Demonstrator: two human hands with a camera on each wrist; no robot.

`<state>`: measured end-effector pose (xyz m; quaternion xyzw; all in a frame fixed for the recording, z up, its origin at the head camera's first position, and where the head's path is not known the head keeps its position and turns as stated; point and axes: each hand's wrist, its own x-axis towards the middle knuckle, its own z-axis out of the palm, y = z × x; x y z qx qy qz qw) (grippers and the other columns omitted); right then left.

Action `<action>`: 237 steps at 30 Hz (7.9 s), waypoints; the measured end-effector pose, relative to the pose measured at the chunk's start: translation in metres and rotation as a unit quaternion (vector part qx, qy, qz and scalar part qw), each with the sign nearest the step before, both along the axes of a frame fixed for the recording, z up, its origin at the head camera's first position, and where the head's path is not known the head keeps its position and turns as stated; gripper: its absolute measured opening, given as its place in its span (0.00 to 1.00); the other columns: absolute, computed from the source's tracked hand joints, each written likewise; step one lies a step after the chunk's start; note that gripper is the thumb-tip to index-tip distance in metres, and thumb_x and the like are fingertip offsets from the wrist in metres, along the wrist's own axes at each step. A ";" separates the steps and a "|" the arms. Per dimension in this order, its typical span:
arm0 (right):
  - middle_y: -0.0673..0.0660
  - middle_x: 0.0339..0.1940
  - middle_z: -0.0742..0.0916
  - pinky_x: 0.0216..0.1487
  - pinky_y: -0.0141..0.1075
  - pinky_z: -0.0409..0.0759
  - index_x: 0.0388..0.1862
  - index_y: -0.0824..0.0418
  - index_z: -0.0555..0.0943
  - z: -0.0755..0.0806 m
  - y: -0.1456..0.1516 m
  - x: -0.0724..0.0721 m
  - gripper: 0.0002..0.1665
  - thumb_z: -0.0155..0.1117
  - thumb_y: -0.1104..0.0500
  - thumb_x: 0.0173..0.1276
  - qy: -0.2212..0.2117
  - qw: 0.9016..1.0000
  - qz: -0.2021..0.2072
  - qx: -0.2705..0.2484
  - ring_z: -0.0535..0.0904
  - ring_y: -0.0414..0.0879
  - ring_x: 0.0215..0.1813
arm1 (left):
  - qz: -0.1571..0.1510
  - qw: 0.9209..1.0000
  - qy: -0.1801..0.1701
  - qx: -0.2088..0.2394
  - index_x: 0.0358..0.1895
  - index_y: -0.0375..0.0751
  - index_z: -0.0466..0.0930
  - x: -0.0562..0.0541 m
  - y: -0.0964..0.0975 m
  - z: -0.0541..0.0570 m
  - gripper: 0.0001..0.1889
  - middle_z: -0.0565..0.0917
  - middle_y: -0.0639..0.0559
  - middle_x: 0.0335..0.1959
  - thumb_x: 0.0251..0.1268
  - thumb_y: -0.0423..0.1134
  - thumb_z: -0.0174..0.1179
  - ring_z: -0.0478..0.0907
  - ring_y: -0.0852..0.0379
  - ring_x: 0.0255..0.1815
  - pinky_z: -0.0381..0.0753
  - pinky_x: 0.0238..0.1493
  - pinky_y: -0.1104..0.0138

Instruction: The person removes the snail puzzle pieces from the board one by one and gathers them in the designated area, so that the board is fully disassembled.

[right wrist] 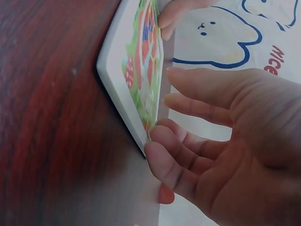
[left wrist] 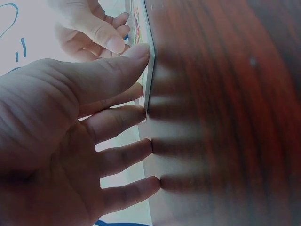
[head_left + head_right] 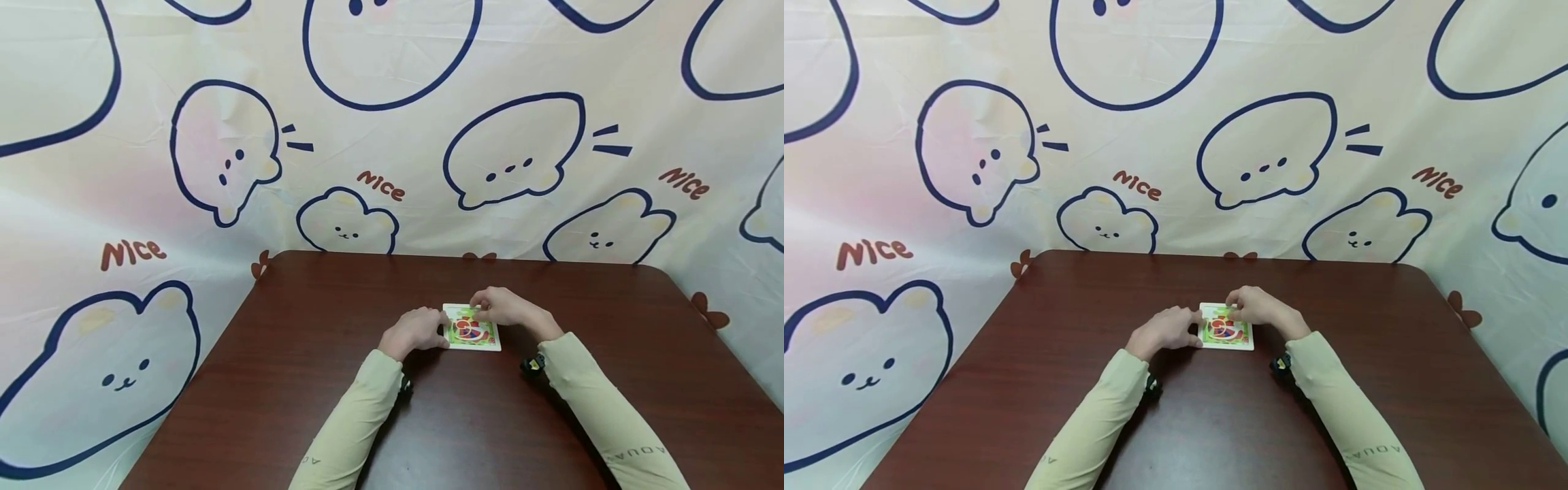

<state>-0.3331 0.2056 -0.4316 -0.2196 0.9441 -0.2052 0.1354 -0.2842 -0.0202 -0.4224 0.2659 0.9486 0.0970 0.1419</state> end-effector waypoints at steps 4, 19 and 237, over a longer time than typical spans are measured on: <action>0.56 0.40 0.86 0.39 0.37 0.76 0.52 0.60 0.83 0.000 -0.004 -0.001 0.18 0.67 0.55 0.66 0.010 1.000 0.015 0.000 0.77 0.45 0.38 | 0.007 1.000 0.005 -0.004 0.54 0.51 0.81 -0.001 0.001 0.001 0.20 0.80 0.56 0.36 0.61 0.52 0.67 0.71 0.57 0.33 0.68 0.35 0.66; 0.58 0.43 0.86 0.39 0.36 0.78 0.54 0.63 0.82 -0.001 -0.012 0.003 0.20 0.68 0.56 0.66 -0.006 1.000 0.017 0.016 0.79 0.44 0.38 | 0.000 1.000 0.018 -0.008 0.50 0.51 0.83 0.002 0.003 -0.002 0.17 0.78 0.57 0.31 0.61 0.52 0.67 0.69 0.58 0.29 0.67 0.31 0.67; 0.57 0.24 0.79 0.24 0.38 0.73 0.43 0.63 0.76 0.020 0.123 0.017 0.15 0.57 0.51 0.75 -0.027 0.989 -0.143 0.021 0.74 0.47 0.21 | 0.012 1.000 0.020 0.001 0.59 0.53 0.80 0.004 0.000 -0.003 0.23 0.81 0.53 0.44 0.60 0.52 0.68 0.71 0.56 0.37 0.69 0.40 0.65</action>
